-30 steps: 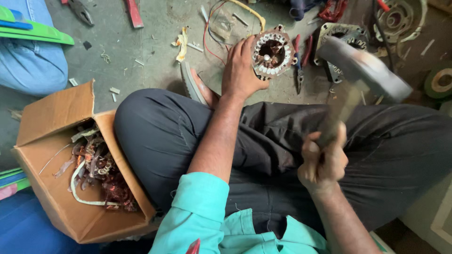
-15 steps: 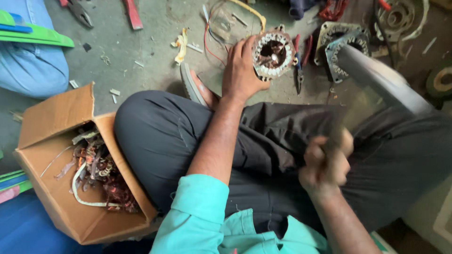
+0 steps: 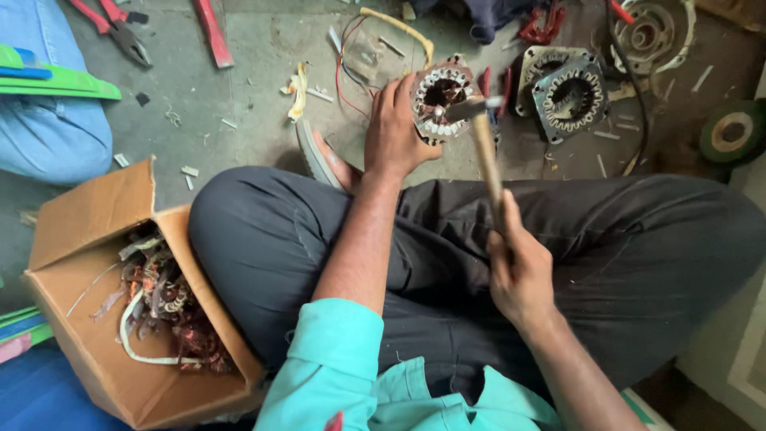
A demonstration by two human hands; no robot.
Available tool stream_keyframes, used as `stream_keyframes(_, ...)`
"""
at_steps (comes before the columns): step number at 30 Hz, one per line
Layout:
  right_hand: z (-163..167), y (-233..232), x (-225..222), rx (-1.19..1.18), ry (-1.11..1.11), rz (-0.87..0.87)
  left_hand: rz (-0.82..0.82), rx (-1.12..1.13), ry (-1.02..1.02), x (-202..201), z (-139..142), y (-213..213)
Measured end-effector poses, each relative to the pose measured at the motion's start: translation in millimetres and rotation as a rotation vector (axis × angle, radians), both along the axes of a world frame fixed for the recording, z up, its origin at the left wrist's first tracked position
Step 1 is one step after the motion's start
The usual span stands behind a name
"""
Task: The person sits on the floor and uses a hammer to knock copper windings out of electric motor stators, holding each stator with one hand while striking it. The removed copper coils accumulate in an open cardboard box beside them.
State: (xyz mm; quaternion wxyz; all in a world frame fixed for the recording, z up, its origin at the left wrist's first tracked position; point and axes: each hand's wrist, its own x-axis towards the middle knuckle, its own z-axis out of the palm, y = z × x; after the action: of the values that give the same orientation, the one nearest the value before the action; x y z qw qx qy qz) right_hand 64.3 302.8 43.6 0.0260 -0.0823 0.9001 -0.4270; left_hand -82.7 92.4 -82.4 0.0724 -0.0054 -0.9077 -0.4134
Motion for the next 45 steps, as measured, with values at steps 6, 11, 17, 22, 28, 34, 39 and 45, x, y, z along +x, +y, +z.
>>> stream_keyframes(6,-5,-6,3,-0.466,0.327,-0.139,0.016,0.031,-0.067,-2,2,0)
stream_keyframes(11,-5,-4,-1,0.037,-0.031,0.015,0.021,0.070,-0.002,-5,1,-1)
stream_keyframes(17,-4,-12,-7,-0.024,0.474,-0.094,0.022,0.050,-0.108,-2,0,-2)
stream_keyframes(22,-14,0,0,-0.021,0.129,0.081,-0.008,0.040,-0.034,-2,2,0)
stream_keyframes(28,-36,23,12,-1.064,-0.448,-0.722,0.010,0.038,-0.091,-4,0,-1)
stream_keyframes(34,-26,13,2,0.023,0.108,0.034,-0.010,0.023,-0.017,-1,0,-1)
stream_keyframes(39,-11,6,1,-0.470,0.353,-0.199,0.009,0.027,-0.073,-4,1,1)
stream_keyframes(45,-7,6,-2,-0.010,0.100,0.002,-0.009,0.003,-0.026,-6,1,0)
